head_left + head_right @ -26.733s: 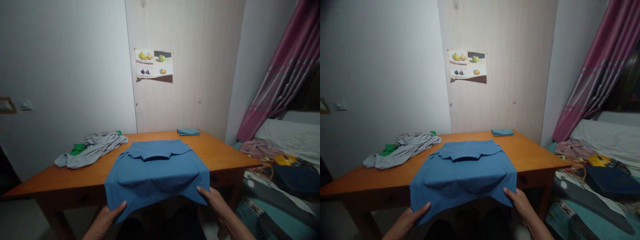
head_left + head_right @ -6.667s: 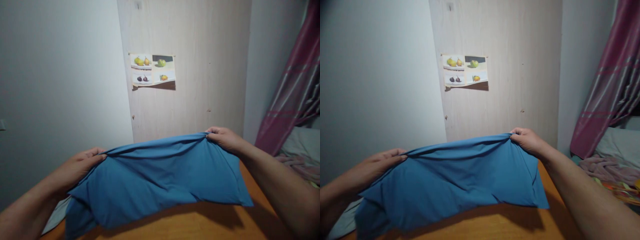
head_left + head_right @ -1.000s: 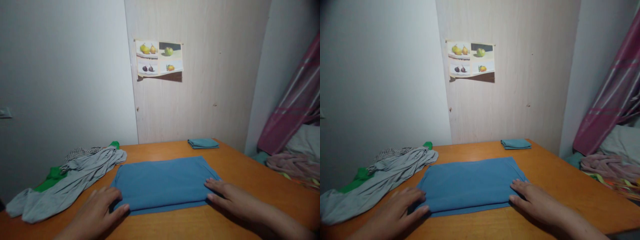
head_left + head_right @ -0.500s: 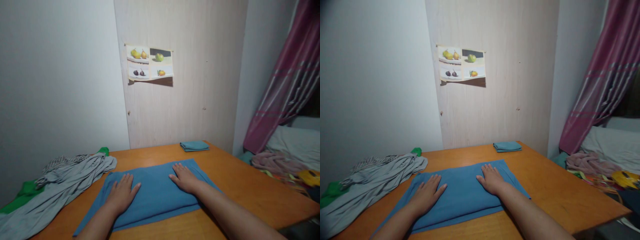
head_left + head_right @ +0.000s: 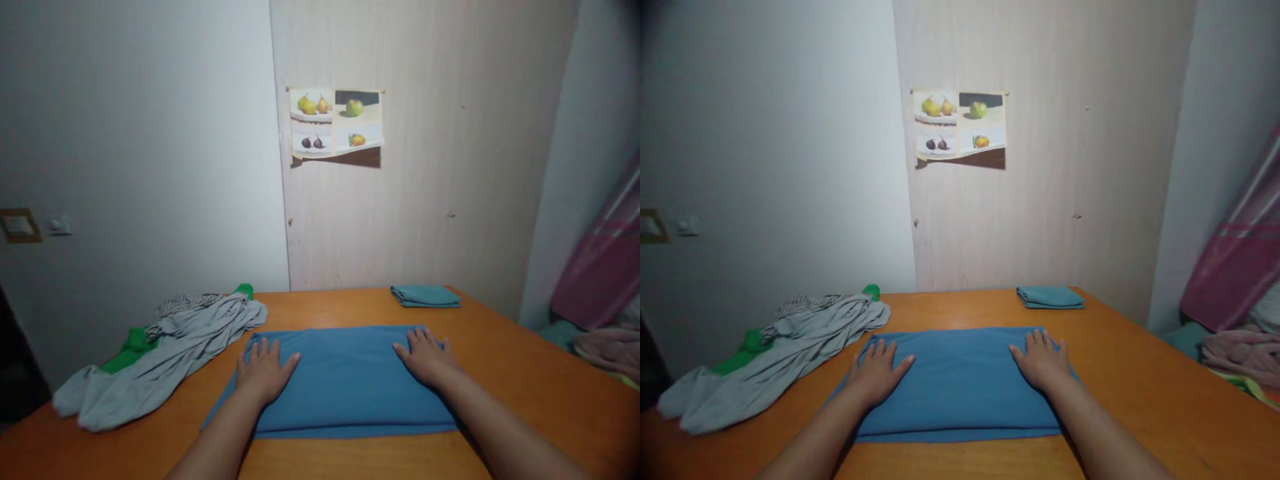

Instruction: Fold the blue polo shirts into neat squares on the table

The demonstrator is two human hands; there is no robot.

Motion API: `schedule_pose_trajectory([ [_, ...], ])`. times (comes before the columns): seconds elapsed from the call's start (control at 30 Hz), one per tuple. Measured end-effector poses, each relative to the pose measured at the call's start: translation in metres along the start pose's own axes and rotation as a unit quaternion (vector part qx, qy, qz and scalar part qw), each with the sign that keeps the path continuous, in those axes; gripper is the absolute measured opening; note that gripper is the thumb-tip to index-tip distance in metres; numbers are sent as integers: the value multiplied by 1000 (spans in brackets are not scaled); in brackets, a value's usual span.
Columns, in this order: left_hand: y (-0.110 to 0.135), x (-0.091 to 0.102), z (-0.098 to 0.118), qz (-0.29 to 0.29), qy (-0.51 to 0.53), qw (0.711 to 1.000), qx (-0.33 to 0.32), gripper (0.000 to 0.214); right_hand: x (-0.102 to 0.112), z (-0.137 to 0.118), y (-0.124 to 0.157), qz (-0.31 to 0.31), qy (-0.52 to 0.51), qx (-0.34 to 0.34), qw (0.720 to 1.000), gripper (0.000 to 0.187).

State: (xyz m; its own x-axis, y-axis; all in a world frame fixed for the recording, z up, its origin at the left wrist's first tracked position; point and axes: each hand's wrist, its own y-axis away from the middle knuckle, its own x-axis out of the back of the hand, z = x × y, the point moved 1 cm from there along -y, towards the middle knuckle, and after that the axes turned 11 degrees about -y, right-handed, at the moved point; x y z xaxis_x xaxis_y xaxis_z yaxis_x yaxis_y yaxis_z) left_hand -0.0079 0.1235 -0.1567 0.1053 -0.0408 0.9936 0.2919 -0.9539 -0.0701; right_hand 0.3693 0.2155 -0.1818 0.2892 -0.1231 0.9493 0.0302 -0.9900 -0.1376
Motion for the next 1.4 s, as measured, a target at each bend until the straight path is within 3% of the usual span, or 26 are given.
schedule_pose_trajectory([
  [0.13, -3, 6, 4, 10, -7, 1000, -27, 92, 7, -26, 3, 10, -1, 57, 998, 81],
  [0.27, -16, 8, 3, 33, -1, 995, -94, 81, 7, -61, 8, -38, -50, 132, 989, 86],
  [0.33, -26, 5, -3, 20, 13, 995, -93, 77, -1, -69, 9, -66, -69, 145, 985, 86],
  [0.5, -53, 4, -43, 24, 36, 999, 7, 56, -20, -63, 9, -75, -76, 132, 985, 86],
  [0.67, -75, 12, -77, 62, 56, 994, 63, 45, -22, -62, 9, -68, -74, 130, 986, 86],
  [1.0, -99, -8, -75, 54, 114, 988, 93, 23, -24, -62, 9, -72, -64, 123, 988, 84],
  [1.4, -104, -7, -83, 42, 132, 989, 46, 13, -21, -64, 11, -80, -61, 120, 988, 85],
])
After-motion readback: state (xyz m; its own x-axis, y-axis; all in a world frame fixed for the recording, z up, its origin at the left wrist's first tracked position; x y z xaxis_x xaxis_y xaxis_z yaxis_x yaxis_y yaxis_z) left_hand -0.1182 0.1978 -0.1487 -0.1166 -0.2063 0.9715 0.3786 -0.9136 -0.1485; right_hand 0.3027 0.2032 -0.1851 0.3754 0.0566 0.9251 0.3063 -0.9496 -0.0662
